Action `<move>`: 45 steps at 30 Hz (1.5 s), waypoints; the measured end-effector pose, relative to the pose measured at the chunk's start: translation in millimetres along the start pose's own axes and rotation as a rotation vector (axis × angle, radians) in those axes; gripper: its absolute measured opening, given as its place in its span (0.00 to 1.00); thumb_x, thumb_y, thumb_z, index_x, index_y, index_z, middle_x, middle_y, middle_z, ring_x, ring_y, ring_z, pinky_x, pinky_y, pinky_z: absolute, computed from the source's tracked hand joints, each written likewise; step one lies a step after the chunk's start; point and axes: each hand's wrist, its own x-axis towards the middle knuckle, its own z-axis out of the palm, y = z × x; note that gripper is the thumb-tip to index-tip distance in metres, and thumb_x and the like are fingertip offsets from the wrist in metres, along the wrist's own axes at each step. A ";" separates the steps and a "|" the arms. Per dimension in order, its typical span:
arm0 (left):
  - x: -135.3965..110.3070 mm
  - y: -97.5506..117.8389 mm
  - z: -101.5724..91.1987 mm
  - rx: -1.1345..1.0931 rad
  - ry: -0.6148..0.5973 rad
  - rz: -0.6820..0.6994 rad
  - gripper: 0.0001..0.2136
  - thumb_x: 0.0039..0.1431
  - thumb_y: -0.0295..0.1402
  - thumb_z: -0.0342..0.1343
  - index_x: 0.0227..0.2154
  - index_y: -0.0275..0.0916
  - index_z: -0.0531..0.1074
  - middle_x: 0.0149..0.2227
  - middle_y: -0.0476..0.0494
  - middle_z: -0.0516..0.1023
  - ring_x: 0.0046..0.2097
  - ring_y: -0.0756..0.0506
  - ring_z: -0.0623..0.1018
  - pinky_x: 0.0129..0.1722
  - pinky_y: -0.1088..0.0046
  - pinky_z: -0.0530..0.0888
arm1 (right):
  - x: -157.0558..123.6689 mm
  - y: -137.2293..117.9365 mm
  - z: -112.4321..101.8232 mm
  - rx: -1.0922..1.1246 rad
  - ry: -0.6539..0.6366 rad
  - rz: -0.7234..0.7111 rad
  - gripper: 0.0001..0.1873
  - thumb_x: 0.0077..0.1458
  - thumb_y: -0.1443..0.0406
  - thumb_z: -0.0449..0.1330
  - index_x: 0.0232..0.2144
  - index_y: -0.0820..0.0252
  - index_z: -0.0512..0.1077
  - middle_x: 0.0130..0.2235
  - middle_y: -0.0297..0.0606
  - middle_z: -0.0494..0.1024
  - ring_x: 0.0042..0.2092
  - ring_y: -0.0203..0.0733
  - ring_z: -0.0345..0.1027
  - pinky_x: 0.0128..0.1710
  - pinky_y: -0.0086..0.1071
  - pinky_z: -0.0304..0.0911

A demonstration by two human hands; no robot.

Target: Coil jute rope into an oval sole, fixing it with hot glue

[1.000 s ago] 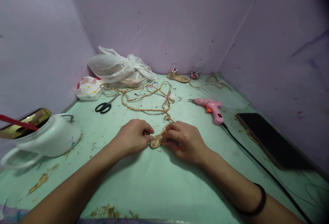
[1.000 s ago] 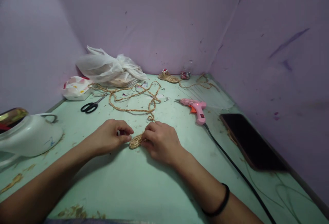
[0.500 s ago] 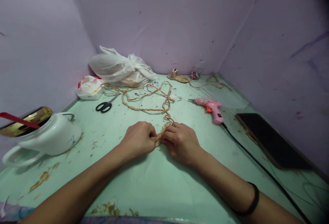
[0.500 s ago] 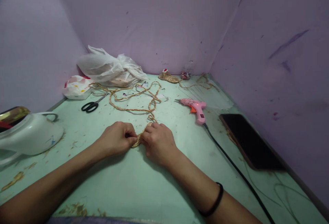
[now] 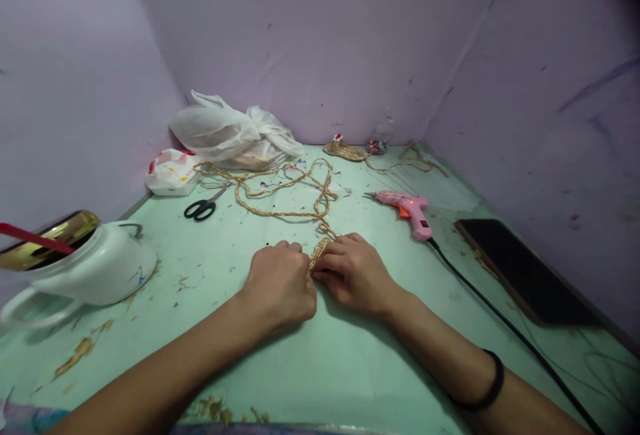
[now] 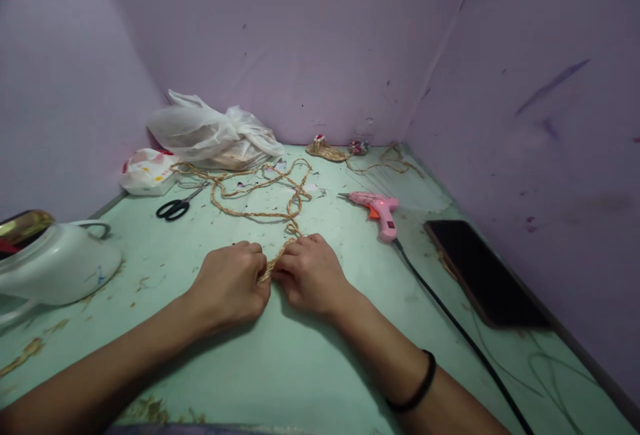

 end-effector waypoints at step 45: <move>27.1 -37.3 40.5 -0.617 0.761 0.021 0.09 0.48 0.29 0.55 0.35 0.37 0.73 0.36 0.45 0.76 0.33 0.49 0.74 0.35 0.72 0.74 | -8.0 21.3 -81.3 0.822 0.195 0.704 0.20 0.46 0.51 0.61 0.33 0.63 0.74 0.22 0.34 0.69 0.23 0.33 0.56 0.22 0.29 0.53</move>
